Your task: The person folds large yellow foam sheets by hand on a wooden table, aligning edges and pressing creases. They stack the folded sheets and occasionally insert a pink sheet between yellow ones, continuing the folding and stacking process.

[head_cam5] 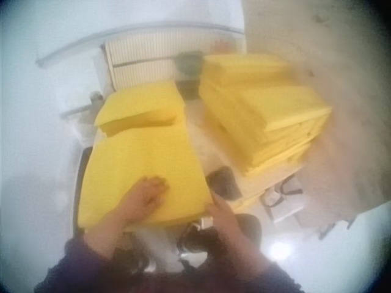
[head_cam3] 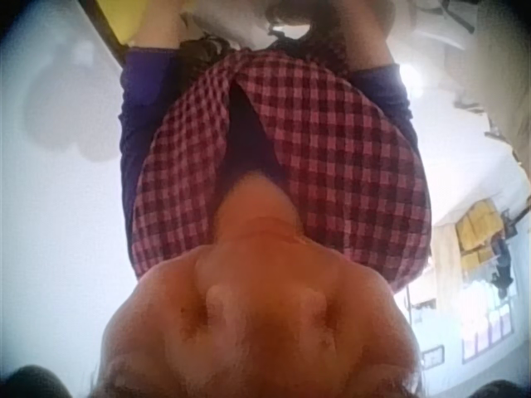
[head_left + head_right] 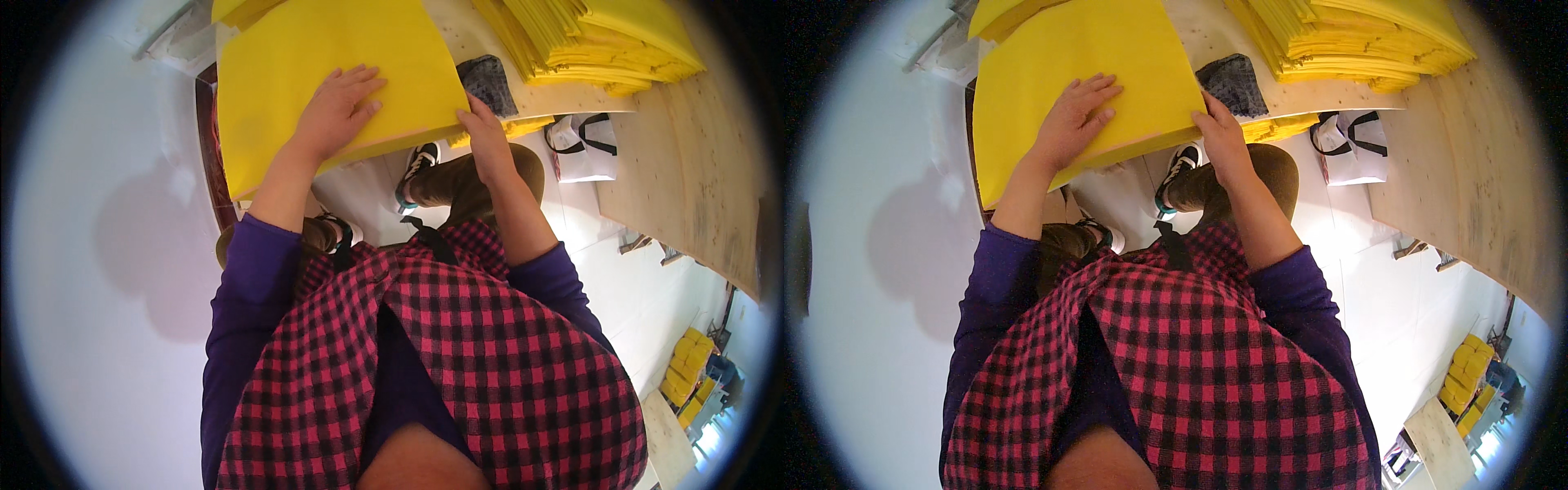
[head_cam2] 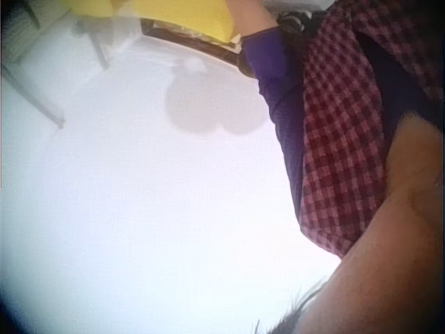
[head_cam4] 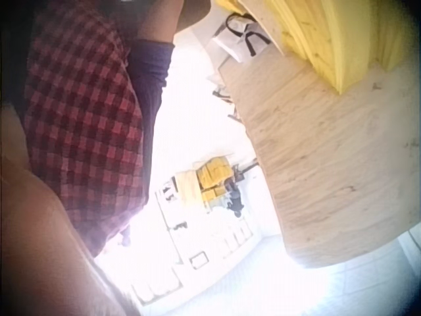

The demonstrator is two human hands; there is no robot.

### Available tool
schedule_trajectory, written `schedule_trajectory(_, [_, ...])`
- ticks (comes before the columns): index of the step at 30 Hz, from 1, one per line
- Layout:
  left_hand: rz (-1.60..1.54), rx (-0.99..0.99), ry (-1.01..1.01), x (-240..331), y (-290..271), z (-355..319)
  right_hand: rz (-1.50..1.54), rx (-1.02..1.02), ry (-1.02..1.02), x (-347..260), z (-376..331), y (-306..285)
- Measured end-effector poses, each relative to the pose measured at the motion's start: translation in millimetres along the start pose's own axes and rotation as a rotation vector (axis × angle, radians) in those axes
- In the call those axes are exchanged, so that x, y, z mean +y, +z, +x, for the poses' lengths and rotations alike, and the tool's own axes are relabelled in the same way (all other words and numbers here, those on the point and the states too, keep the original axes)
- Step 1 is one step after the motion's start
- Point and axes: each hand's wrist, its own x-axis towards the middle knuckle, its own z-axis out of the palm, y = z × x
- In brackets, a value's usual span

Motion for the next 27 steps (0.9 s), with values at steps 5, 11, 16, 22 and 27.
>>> schedule_trajectory(5, [0.004,0.023,0.013,2,0,-2,-0.036,0.016,0.007,4,4,-1])
schedule_trajectory(11, [-0.014,0.016,0.004,0,0,-1,-0.03,0.035,-0.033,5,7,2])
schedule_trajectory(16, [-0.007,0.051,0.017,-1,1,-2,-0.115,0.027,-0.094,2,17,1])
schedule_trajectory(22, [-0.011,0.011,0.005,-1,-1,-1,-0.38,0.114,-0.247,6,23,-2])
schedule_trajectory(27, [-0.018,0.023,0.01,-1,0,-2,-0.599,0.09,-0.38,-1,29,-6])
